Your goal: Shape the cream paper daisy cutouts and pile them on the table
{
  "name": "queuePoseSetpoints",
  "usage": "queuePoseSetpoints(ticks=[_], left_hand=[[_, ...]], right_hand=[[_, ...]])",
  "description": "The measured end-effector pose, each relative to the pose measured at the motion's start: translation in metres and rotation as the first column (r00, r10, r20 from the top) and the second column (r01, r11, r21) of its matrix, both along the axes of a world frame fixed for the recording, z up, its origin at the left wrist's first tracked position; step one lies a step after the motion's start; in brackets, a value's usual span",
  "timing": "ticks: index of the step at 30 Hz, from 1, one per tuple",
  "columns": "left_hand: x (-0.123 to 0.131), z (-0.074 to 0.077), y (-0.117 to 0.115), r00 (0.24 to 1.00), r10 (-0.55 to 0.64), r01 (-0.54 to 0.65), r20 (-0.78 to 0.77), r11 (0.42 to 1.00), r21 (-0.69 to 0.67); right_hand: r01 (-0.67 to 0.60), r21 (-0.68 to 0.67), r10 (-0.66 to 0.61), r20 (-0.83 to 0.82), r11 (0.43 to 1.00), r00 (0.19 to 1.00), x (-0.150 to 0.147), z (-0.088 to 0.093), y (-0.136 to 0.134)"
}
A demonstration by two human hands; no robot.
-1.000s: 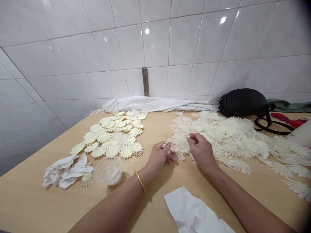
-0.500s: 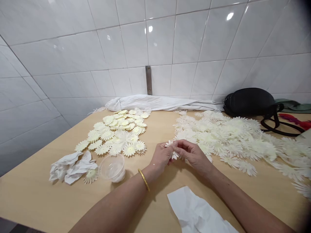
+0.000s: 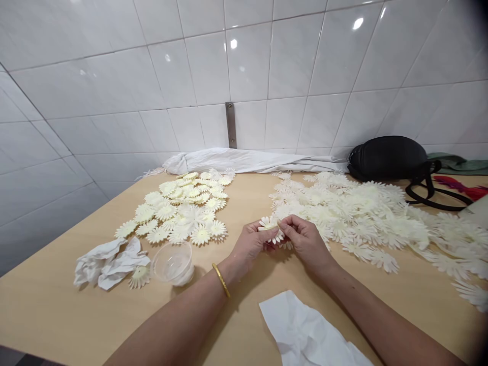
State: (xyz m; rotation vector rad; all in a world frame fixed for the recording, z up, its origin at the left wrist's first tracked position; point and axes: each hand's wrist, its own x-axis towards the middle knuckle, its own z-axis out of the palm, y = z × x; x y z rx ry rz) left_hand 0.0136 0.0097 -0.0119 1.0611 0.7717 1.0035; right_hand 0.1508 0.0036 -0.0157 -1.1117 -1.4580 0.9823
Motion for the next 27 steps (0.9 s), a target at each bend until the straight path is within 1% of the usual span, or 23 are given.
queuePoseSetpoints(ticks=[3, 5, 7, 12, 15, 17, 19, 22, 25, 27], left_hand=[[0.0, 0.0, 0.0, 1.0, 0.009, -0.009, 0.022, 1.0, -0.001], [0.0, 0.001, 0.0, 1.0, 0.02, -0.02, 0.022, 1.0, -0.01], [0.0, 0.001, 0.0, 0.999, 0.038, -0.038, 0.017, 0.999, -0.023], [0.0, -0.005, 0.004, 0.995, 0.099, -0.099, -0.014, 0.994, -0.051], [0.0, -0.007, 0.005, 0.996, 0.085, -0.085, 0.0, 0.995, -0.055], [0.0, -0.007, 0.005, 0.998, 0.067, -0.067, 0.001, 0.996, -0.065], [0.0, -0.005, 0.004, 0.999, 0.047, -0.048, -0.013, 0.996, -0.081], [0.001, -0.003, 0.003, 0.999, 0.032, -0.036, -0.044, 0.993, -0.111], [0.001, 0.0, 0.002, 0.996, 0.023, -0.032, -0.084, 0.994, -0.102], [0.001, 0.003, 0.001, 0.994, 0.023, -0.031, -0.11, 0.997, -0.074]], right_hand=[[0.122, 0.122, -0.142, 0.169, 0.985, 0.975, 0.0, 0.001, -0.002], [0.198, 0.223, -0.255, 0.266, 0.955, 0.93, 0.001, 0.001, -0.003], [0.264, 0.277, -0.346, 0.315, 0.924, 0.884, 0.003, 0.001, -0.002], [0.423, 0.273, -0.494, 0.294, 0.864, 0.818, 0.015, -0.001, 0.008], [0.498, 0.28, -0.567, 0.296, 0.821, 0.769, 0.022, -0.002, 0.013], [0.516, 0.305, -0.594, 0.288, 0.8, 0.751, 0.022, -0.001, 0.013], [0.476, 0.329, -0.565, 0.273, 0.815, 0.779, 0.018, 0.0, 0.01], [0.351, 0.313, -0.433, 0.252, 0.883, 0.865, 0.009, 0.002, 0.004], [0.248, 0.221, -0.292, 0.197, 0.943, 0.936, 0.003, 0.004, 0.0], [0.19, 0.153, -0.211, 0.134, 0.97, 0.968, 0.001, 0.006, -0.001]])
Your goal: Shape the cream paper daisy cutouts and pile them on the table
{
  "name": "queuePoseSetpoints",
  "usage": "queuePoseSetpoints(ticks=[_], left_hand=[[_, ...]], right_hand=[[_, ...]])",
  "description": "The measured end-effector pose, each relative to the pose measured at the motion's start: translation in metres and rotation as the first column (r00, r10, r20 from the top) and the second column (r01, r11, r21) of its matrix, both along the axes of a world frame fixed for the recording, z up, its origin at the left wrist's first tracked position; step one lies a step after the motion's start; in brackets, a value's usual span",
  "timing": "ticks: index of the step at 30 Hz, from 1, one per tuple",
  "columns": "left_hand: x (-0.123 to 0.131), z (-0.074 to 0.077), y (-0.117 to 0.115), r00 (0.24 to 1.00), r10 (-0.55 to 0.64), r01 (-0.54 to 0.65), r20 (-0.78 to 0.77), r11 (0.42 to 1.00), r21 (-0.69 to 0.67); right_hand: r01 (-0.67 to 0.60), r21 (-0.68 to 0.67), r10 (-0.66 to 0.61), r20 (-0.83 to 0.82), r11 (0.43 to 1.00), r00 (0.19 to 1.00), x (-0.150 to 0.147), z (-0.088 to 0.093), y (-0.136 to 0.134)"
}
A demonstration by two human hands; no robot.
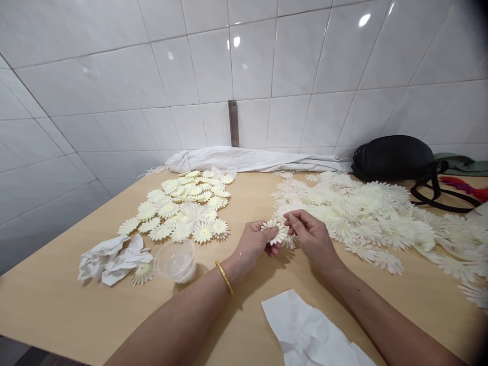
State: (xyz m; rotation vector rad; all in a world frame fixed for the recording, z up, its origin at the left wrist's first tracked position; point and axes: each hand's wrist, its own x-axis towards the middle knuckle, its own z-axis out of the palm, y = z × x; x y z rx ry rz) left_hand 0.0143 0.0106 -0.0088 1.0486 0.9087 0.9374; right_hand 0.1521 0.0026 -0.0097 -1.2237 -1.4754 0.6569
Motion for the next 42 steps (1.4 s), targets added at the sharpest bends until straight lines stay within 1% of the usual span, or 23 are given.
queuePoseSetpoints(ticks=[2, 4, 5, 7, 8, 10, 14, 17, 20, 22, 24, 27, 30, 32, 36, 39, 42], left_hand=[[0.0, 0.003, -0.002, 1.0, 0.004, -0.003, -0.017, 1.0, 0.024], [0.001, 0.006, -0.003, 1.0, 0.006, -0.005, -0.02, 0.999, 0.052], [0.002, 0.007, -0.004, 1.0, 0.007, -0.005, -0.022, 0.998, 0.067], [0.003, 0.007, -0.005, 0.999, 0.015, -0.012, -0.035, 0.996, 0.09], [0.003, 0.007, -0.005, 0.999, 0.022, -0.017, -0.048, 0.995, 0.095], [0.003, 0.005, -0.005, 0.996, 0.031, -0.023, -0.078, 0.995, 0.1], [0.004, 0.001, -0.004, 0.993, 0.031, -0.015, -0.118, 0.991, 0.131], [0.004, 0.001, -0.005, 0.988, 0.054, -0.038, -0.145, 0.993, 0.109], [0.004, 0.0, -0.005, 0.985, 0.071, -0.061, -0.156, 0.996, 0.065], [0.004, -0.001, -0.005, 0.989, 0.067, -0.059, -0.131, 0.996, 0.064], [0.005, -0.001, -0.004, 0.993, 0.059, -0.051, -0.104, 0.996, 0.073], [0.005, -0.001, -0.005, 0.997, 0.049, -0.044, -0.067, 0.996, 0.077], [0.005, -0.001, -0.006, 1.0, 0.001, 0.001, -0.018, 0.995, 0.102], [0.005, -0.002, -0.006, 0.999, -0.022, 0.018, 0.031, 0.995, 0.102], [0.005, -0.006, -0.005, 0.994, 0.031, -0.035, 0.104, 0.999, 0.038], [0.005, -0.005, -0.005, 0.994, 0.07, -0.071, 0.088, 0.997, 0.015], [0.004, -0.002, -0.005, 0.991, 0.113, -0.114, 0.071, 0.994, 0.001]], right_hand=[[-0.075, -0.037, 0.072, -0.077, 0.996, 0.994, -0.002, 0.003, -0.002], [-0.21, -0.083, 0.195, -0.167, 0.974, 0.967, -0.006, 0.007, -0.005], [-0.302, -0.107, 0.275, -0.216, 0.947, 0.937, -0.007, 0.008, -0.007], [-0.468, -0.143, 0.412, -0.301, 0.872, 0.86, -0.011, 0.008, -0.01], [-0.52, -0.149, 0.454, -0.329, 0.841, 0.828, -0.012, 0.008, -0.011], [-0.559, -0.153, 0.482, -0.357, 0.815, 0.8, -0.013, 0.006, -0.011], [-0.542, -0.15, 0.454, -0.39, 0.827, 0.801, -0.01, 0.003, -0.008], [-0.525, -0.167, 0.442, -0.368, 0.834, 0.818, -0.007, 0.002, -0.006], [-0.443, -0.14, 0.37, -0.364, 0.885, 0.855, -0.006, -0.003, -0.004], [-0.387, -0.126, 0.321, -0.36, 0.914, 0.876, -0.005, -0.007, -0.002], [-0.368, -0.129, 0.308, -0.338, 0.921, 0.889, -0.005, -0.009, -0.001], [-0.321, -0.125, 0.276, -0.282, 0.939, 0.919, -0.005, -0.007, -0.001], [-0.246, -0.126, 0.214, -0.221, 0.961, 0.951, -0.003, -0.003, -0.001], [-0.22, -0.14, 0.191, -0.197, 0.965, 0.962, -0.002, -0.002, 0.0], [-0.177, -0.166, 0.146, -0.18, 0.97, 0.973, 0.001, -0.007, 0.004], [-0.165, -0.182, 0.115, -0.259, 0.969, 0.959, 0.003, -0.01, 0.007], [-0.195, -0.185, 0.131, -0.313, 0.963, 0.941, 0.004, -0.012, 0.008]])
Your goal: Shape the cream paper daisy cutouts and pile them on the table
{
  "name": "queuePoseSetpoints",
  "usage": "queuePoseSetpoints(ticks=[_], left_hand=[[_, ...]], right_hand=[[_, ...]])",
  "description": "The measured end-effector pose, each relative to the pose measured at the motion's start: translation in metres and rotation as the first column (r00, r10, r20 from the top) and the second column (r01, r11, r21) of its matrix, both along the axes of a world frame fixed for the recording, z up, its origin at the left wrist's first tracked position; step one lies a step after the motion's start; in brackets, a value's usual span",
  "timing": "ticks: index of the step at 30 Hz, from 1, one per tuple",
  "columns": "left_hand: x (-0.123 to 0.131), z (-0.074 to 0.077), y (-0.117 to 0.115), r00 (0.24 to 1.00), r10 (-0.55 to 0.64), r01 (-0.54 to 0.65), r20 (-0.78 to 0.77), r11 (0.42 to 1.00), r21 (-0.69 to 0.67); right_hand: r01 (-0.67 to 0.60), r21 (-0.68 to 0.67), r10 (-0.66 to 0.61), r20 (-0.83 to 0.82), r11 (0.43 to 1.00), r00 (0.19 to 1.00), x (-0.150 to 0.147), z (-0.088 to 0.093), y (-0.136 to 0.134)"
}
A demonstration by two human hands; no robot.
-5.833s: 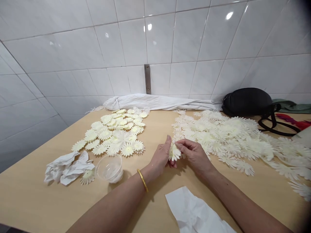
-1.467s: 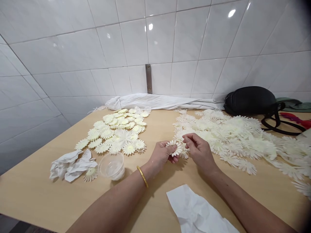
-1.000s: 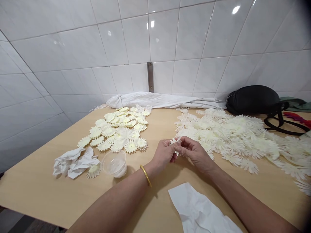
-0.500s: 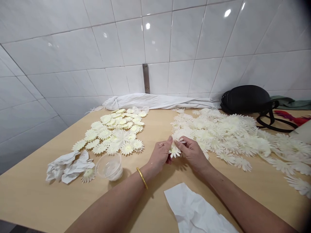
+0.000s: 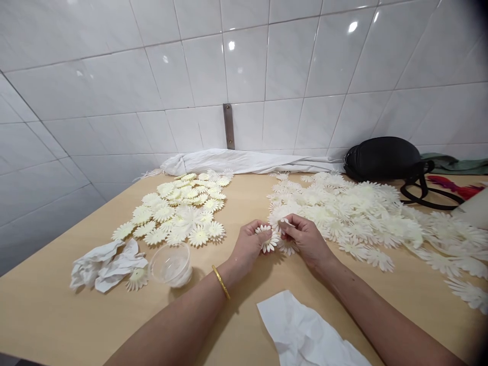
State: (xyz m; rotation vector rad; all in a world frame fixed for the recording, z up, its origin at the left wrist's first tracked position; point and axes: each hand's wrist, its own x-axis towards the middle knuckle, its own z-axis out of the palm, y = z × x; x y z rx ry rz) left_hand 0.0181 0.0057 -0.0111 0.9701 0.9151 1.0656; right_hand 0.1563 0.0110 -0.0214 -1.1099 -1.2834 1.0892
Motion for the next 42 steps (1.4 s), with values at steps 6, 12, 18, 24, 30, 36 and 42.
queuePoseSetpoints(ticks=[6, 12, 18, 24, 30, 36, 42], left_hand=[[-0.002, 0.001, 0.002, 0.998, -0.047, 0.048, 0.028, 0.998, -0.04], [-0.001, -0.001, 0.001, 0.991, -0.126, 0.126, 0.04, 0.992, 0.008], [-0.001, -0.004, 0.004, 0.997, -0.047, 0.048, 0.057, 0.999, -0.009], [-0.002, -0.004, 0.007, 0.996, -0.039, 0.043, 0.08, 0.998, -0.053], [-0.001, 0.001, 0.005, 0.993, -0.108, 0.108, 0.055, 0.994, 0.0], [-0.004, 0.004, 0.004, 0.989, -0.144, 0.146, -0.046, 0.988, 0.057], [-0.003, 0.007, -0.001, 0.98, -0.102, 0.119, -0.171, 0.989, 0.09]], right_hand=[[-0.017, 0.025, 0.016, 0.042, 1.0, 0.999, 0.002, -0.004, 0.001], [-0.097, 0.035, 0.094, 0.083, 0.995, 0.992, -0.003, 0.004, -0.003], [-0.111, 0.034, 0.11, 0.017, 0.993, 0.994, -0.002, 0.002, -0.004], [0.133, 0.22, -0.209, 0.369, 0.966, 0.905, 0.007, 0.003, 0.001], [0.247, 0.537, -0.534, 0.483, 0.806, 0.694, 0.008, 0.008, -0.001], [0.139, 0.247, -0.209, 0.285, 0.959, 0.935, 0.001, 0.014, -0.006], [-0.242, 0.068, 0.231, 0.138, 0.968, 0.963, -0.008, 0.017, -0.015]])
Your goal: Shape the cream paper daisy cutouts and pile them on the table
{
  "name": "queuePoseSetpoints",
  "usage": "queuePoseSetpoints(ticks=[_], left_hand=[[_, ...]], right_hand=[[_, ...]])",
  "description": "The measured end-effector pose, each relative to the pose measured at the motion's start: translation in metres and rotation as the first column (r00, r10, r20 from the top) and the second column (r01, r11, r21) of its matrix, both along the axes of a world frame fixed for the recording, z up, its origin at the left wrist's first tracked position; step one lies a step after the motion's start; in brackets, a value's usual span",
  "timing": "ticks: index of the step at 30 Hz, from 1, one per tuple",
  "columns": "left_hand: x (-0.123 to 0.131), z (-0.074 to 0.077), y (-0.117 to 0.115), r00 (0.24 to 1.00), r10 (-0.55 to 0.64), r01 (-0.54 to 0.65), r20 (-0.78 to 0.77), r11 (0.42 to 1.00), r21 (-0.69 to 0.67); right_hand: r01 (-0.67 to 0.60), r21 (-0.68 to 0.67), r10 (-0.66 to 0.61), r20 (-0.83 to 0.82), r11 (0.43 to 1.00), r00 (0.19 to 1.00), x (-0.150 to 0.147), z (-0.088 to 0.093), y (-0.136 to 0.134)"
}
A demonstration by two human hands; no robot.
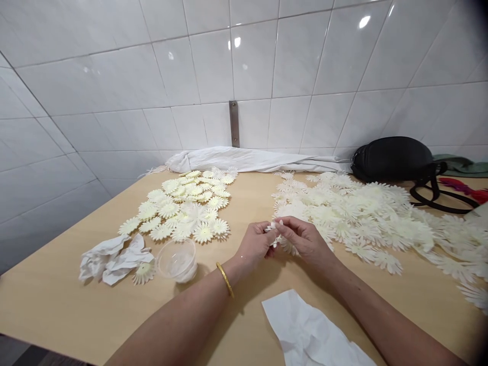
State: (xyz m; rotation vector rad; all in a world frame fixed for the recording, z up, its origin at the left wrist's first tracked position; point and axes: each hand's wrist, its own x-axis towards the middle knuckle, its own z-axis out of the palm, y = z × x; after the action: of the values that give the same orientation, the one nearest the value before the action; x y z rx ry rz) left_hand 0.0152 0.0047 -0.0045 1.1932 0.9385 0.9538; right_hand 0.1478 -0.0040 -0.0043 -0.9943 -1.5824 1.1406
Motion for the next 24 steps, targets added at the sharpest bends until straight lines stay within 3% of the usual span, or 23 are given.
queuePoseSetpoints(ticks=[7, 11, 16, 19, 24], left_hand=[[-0.001, -0.004, 0.001, 0.992, 0.117, -0.115, -0.048, 0.992, 0.053], [0.001, -0.007, 0.002, 0.991, 0.135, -0.134, -0.022, 0.99, 0.044], [0.002, -0.006, 0.003, 0.987, 0.107, -0.099, 0.119, 0.992, -0.073], [0.0, -0.006, 0.004, 0.976, 0.139, -0.121, 0.166, 0.986, -0.116], [-0.002, -0.008, 0.006, 0.974, 0.105, -0.075, 0.199, 0.985, -0.155]], right_hand=[[0.073, -0.03, -0.074, -0.043, 0.997, 0.996, 0.001, -0.003, 0.003], [0.167, 0.016, -0.166, -0.047, 0.986, 0.985, 0.002, -0.008, 0.006], [0.374, 0.07, -0.371, -0.056, 0.925, 0.927, 0.008, -0.013, 0.013], [0.47, 0.019, -0.465, -0.115, 0.883, 0.878, 0.014, -0.013, 0.018], [0.345, -0.107, -0.358, -0.153, 0.932, 0.921, 0.014, -0.009, 0.017]])
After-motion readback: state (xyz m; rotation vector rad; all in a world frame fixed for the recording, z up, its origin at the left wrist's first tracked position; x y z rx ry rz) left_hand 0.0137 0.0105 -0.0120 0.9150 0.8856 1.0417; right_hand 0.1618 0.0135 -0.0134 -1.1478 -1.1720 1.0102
